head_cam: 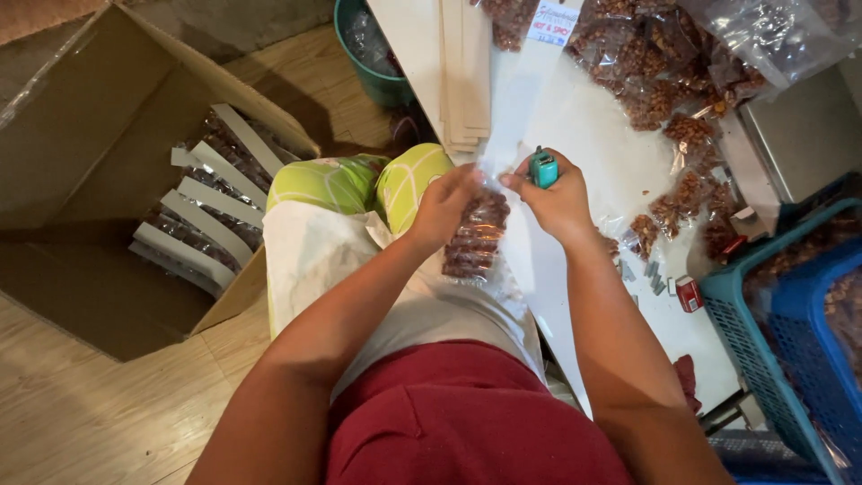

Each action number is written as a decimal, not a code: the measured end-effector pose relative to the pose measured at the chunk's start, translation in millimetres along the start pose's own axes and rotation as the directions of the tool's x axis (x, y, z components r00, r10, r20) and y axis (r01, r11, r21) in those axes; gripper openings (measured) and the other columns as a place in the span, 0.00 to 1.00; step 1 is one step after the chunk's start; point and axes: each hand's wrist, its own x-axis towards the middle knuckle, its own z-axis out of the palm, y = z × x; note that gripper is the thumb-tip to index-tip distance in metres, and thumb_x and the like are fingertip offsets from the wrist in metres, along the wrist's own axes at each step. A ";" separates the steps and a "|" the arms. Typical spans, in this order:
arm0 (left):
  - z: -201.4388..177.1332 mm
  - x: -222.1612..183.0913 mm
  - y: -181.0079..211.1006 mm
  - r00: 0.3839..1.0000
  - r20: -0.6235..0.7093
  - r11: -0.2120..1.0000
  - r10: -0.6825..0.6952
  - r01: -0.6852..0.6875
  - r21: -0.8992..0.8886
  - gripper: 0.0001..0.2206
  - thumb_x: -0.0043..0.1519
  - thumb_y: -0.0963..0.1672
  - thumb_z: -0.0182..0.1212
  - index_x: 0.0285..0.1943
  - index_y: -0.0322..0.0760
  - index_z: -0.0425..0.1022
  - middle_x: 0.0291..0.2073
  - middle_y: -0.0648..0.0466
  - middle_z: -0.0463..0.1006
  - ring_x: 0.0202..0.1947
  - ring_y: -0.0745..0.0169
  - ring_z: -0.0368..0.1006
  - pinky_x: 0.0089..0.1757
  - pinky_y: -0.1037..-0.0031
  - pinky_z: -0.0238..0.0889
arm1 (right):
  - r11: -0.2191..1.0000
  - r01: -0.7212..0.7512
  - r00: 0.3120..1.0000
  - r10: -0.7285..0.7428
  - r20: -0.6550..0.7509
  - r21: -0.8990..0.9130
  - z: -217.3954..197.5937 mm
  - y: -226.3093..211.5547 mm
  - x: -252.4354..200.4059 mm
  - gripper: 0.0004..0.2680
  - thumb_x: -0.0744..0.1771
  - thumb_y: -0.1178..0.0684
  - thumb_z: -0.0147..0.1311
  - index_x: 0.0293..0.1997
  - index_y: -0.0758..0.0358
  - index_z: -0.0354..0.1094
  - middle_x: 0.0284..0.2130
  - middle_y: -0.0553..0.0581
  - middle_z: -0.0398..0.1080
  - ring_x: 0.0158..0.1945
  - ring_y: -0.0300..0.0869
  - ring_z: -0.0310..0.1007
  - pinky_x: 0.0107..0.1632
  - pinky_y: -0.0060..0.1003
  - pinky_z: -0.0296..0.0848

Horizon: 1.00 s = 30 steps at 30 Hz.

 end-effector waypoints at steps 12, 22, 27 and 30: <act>13.3 -17.6 47.5 0.996 0.044 0.925 0.080 -0.091 0.370 0.18 0.72 0.45 0.50 0.70 0.38 0.70 0.59 0.40 0.78 0.62 0.37 0.71 0.63 0.50 0.61 | 0.597 0.118 0.818 0.395 -0.419 0.793 18.5 -67.3 25.0 0.04 0.61 0.55 0.56 0.27 0.64 0.68 0.17 0.64 0.67 0.23 0.47 0.75 0.29 0.39 0.77; 27.6 -28.5 56.7 0.984 0.123 0.806 0.127 -0.174 0.566 0.22 0.70 0.47 0.50 0.76 0.61 0.61 0.51 0.38 0.82 0.54 0.35 0.76 0.57 0.53 0.69 | 0.419 0.125 0.852 0.419 -0.314 0.899 38.8 -85.6 19.8 0.18 0.61 0.35 0.51 0.21 0.60 0.61 0.13 0.62 0.58 0.14 0.50 0.62 0.21 0.39 0.62; 35.2 -31.0 54.2 0.997 0.048 0.866 0.060 -0.076 0.494 0.20 0.68 0.47 0.54 0.70 0.48 0.70 0.48 0.41 0.83 0.53 0.42 0.78 0.55 0.57 0.71 | 0.554 0.083 0.824 0.430 -0.369 0.829 -4.7 -46.4 10.3 0.14 0.60 0.34 0.57 0.26 0.49 0.62 0.19 0.47 0.60 0.22 0.36 0.65 0.25 0.29 0.61; 25.6 -16.7 40.9 0.943 -0.164 0.923 -0.289 0.320 0.214 0.26 0.63 0.49 0.60 0.69 0.31 0.70 0.46 0.42 0.82 0.49 0.48 0.77 0.54 0.51 0.69 | 0.919 -0.158 0.852 0.311 -0.421 0.361 -66.9 38.2 1.1 0.08 0.61 0.51 0.66 0.35 0.58 0.70 0.25 0.50 0.71 0.31 0.39 0.80 0.33 0.34 0.80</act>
